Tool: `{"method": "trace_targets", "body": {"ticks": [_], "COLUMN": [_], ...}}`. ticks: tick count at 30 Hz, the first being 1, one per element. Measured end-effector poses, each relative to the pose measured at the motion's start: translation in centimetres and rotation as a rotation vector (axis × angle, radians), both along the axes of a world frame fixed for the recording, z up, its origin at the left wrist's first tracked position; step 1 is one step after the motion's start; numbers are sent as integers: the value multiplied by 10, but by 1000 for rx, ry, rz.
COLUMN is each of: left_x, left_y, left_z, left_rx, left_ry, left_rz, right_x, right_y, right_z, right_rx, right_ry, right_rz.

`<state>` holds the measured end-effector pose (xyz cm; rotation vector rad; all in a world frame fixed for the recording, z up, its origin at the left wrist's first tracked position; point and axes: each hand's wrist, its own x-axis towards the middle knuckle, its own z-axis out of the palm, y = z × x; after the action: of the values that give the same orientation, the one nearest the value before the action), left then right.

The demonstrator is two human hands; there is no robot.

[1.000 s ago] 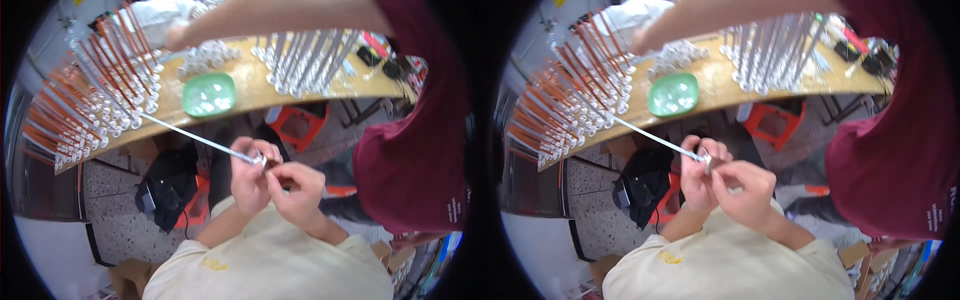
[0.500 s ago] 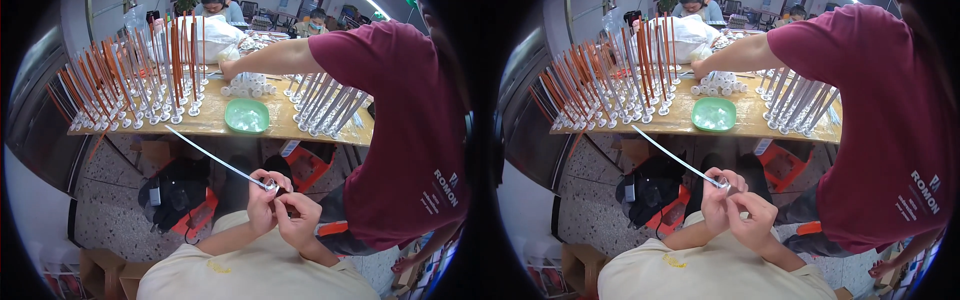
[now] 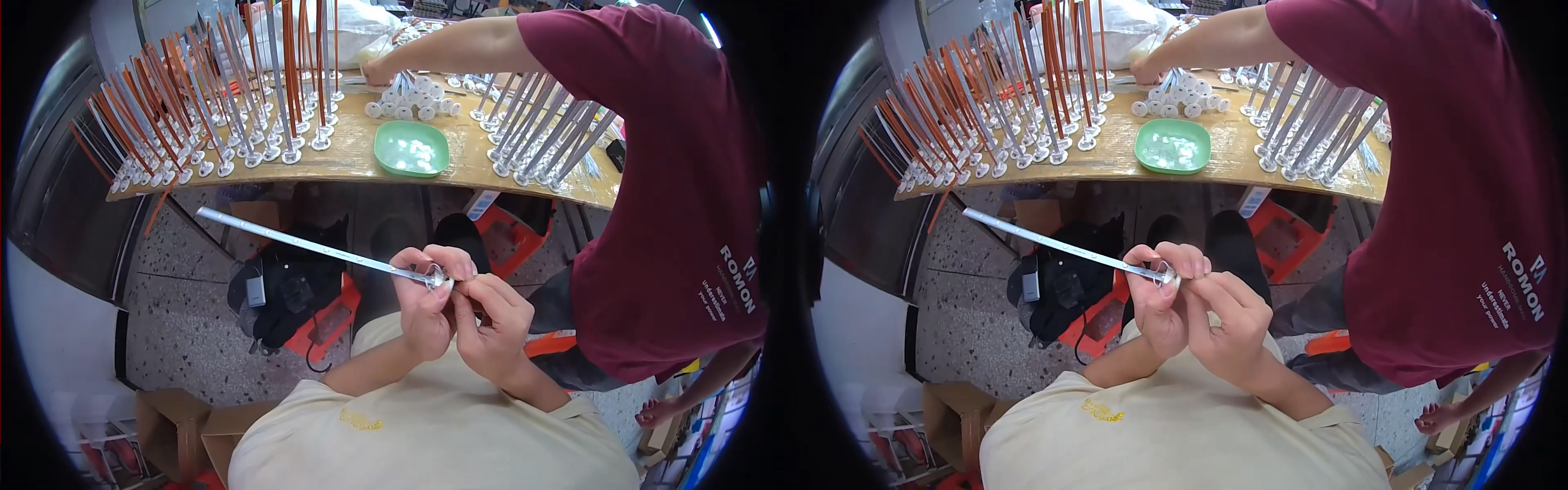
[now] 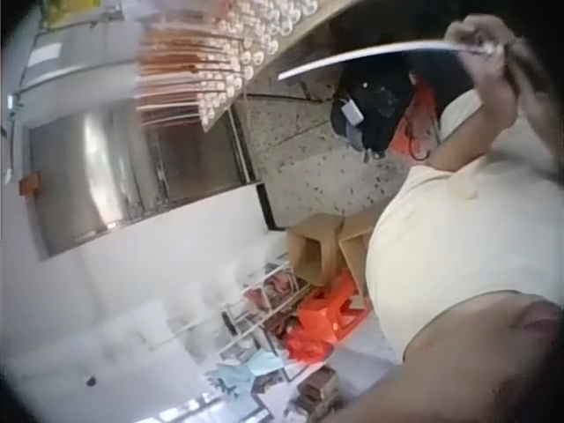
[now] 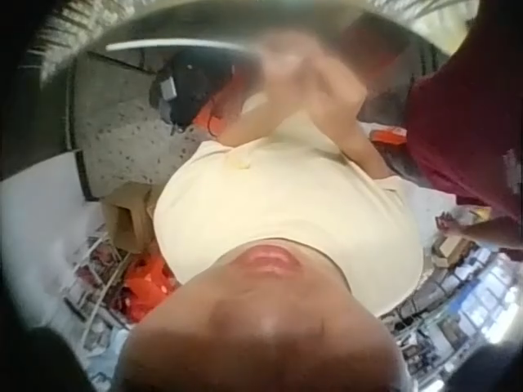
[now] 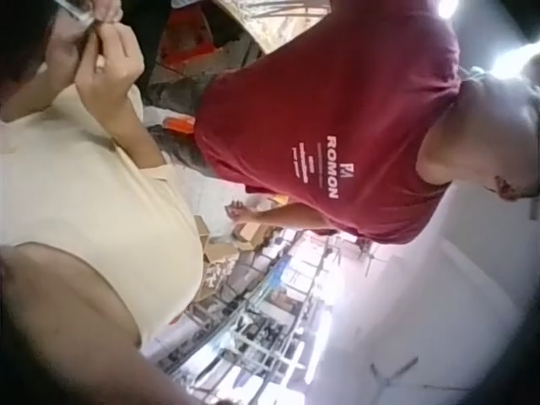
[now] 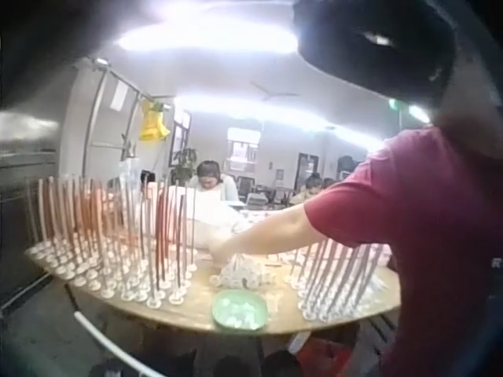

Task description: Manual assembly of LED light strips by threading them through plastic bases and connecting components.

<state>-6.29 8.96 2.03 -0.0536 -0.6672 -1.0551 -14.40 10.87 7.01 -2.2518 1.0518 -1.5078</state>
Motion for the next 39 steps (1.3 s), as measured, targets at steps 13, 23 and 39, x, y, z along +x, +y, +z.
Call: {"method": "trace_targets", "body": {"ticks": [13,23,39], "left_x": [8,11,13], "left_y": [-14,-29,-45], "left_z": [2,-10,-22], "left_rx": [-31,-34,-26], "left_ry": [172,224,286], "left_rz": [-196,-244,-218], "right_x": [4,16,20], "right_y": [-8,-24,-45], "right_z": [9,-9,-18], "right_rx": [79,131,70], "right_ry": [-46,-157,-148], "right_rz": [27,-37,4]}}
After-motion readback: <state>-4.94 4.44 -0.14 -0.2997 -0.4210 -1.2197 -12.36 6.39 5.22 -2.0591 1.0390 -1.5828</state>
